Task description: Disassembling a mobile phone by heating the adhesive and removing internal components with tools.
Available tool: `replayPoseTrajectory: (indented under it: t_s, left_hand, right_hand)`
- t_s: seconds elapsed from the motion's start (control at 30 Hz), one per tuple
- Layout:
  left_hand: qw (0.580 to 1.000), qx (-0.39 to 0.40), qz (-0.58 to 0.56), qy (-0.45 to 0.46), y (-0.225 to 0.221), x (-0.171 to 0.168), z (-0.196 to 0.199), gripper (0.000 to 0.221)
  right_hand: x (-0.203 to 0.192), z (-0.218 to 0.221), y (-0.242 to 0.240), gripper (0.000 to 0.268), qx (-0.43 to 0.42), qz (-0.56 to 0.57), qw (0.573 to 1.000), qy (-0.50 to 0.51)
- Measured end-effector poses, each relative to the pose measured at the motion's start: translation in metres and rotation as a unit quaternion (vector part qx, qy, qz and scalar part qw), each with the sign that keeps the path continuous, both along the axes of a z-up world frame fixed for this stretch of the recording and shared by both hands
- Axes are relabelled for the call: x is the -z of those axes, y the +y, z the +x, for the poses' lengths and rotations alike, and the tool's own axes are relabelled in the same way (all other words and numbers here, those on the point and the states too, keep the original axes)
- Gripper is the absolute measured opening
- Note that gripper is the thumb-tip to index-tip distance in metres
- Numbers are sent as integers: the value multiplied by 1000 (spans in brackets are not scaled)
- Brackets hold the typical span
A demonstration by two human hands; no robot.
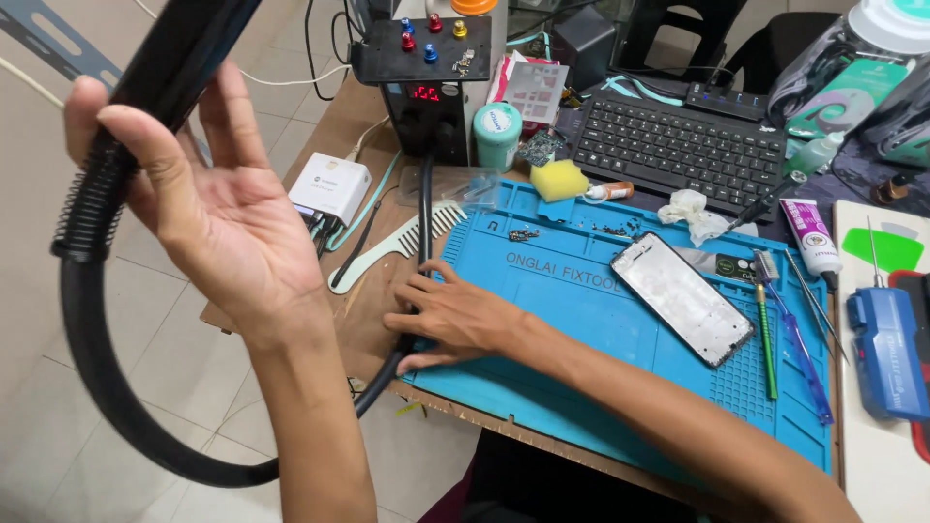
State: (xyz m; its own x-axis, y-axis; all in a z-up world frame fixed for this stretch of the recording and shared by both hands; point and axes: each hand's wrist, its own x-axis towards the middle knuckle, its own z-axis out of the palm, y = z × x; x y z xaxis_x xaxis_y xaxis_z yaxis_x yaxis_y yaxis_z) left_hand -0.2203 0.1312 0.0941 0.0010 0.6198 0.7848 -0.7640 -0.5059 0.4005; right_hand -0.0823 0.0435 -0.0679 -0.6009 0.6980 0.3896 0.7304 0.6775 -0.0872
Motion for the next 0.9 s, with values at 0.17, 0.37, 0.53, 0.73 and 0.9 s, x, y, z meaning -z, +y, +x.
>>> replayPoseTrajectory:
  t_s: [0.17, 0.37, 0.53, 0.73, 0.9]
  left_hand:
    - [984, 91, -117, -102, 50, 41, 17, 19]
    - [882, 161, -382, -223, 102, 87, 38, 29]
    - [834, 177, -458, -252, 138, 115, 58, 22]
    - [816, 186, -484, -256, 159, 136, 86, 18]
    - [824, 180, -475, -252, 171, 157, 101, 15]
  right_hand:
    - [-9, 29, -24, 64, 3, -11, 1000, 7]
    - [7, 37, -43, 63, 64, -9, 994, 84]
    - [11, 38, -42, 58, 112, -23, 989, 89]
    - [11, 37, -42, 55, 120, -26, 988, 94]
    - [10, 36, -42, 57, 117, -21, 987, 109]
